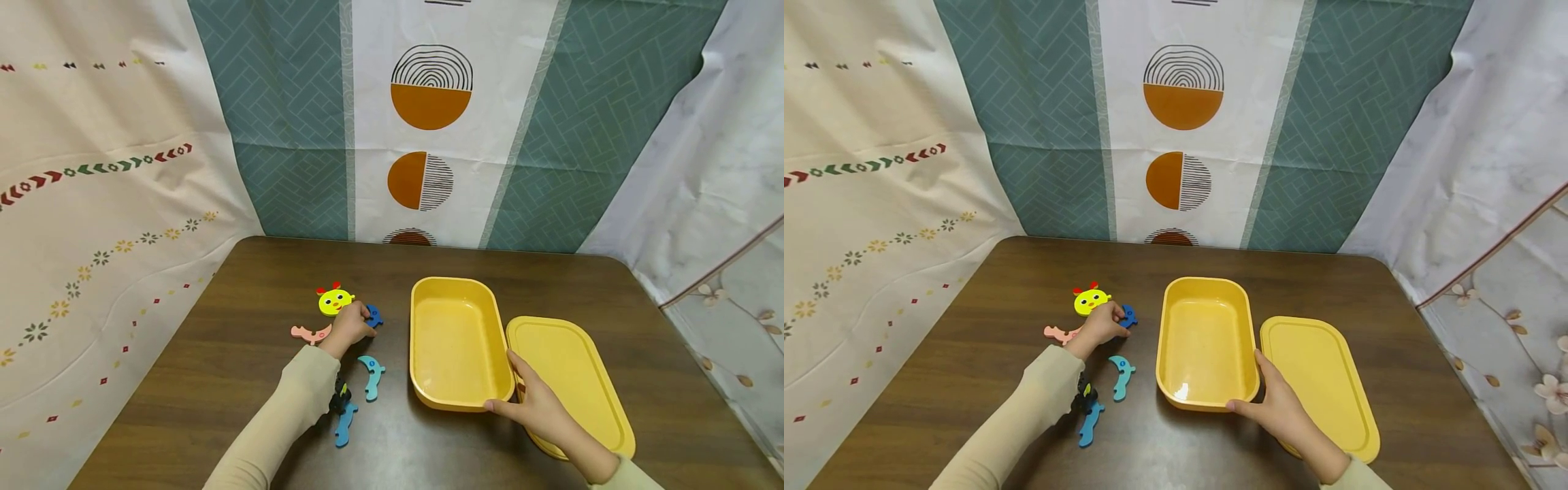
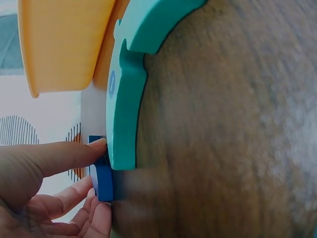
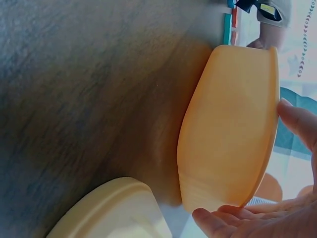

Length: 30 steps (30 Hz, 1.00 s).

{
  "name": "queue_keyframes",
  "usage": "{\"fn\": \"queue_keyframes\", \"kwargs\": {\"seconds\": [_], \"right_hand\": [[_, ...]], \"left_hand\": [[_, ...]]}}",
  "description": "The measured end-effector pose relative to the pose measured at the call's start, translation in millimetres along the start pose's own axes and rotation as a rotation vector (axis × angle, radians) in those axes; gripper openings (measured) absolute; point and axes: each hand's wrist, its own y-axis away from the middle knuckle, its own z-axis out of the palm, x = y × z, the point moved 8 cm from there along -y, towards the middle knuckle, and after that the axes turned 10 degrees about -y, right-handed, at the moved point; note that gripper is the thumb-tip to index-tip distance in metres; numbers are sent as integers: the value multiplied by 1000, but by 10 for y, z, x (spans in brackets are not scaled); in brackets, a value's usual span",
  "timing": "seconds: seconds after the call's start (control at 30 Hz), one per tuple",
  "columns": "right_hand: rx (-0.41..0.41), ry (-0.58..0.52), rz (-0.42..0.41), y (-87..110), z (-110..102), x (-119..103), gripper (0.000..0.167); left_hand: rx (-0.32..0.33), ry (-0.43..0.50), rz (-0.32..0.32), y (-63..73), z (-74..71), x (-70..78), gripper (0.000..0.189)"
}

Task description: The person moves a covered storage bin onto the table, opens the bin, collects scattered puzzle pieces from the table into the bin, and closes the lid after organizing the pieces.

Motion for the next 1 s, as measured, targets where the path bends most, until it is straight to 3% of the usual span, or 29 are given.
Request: {"fn": "queue_keyframes", "kwargs": {"seconds": [0.37,1.0], "right_hand": [[26,92,-18,25,-29,-17,101],[22,111,-26,-9,-34,8,101]], "left_hand": [[-19,-26,-24,17,5,38,29],[3,-115,44,52,-36,164,17]]}}
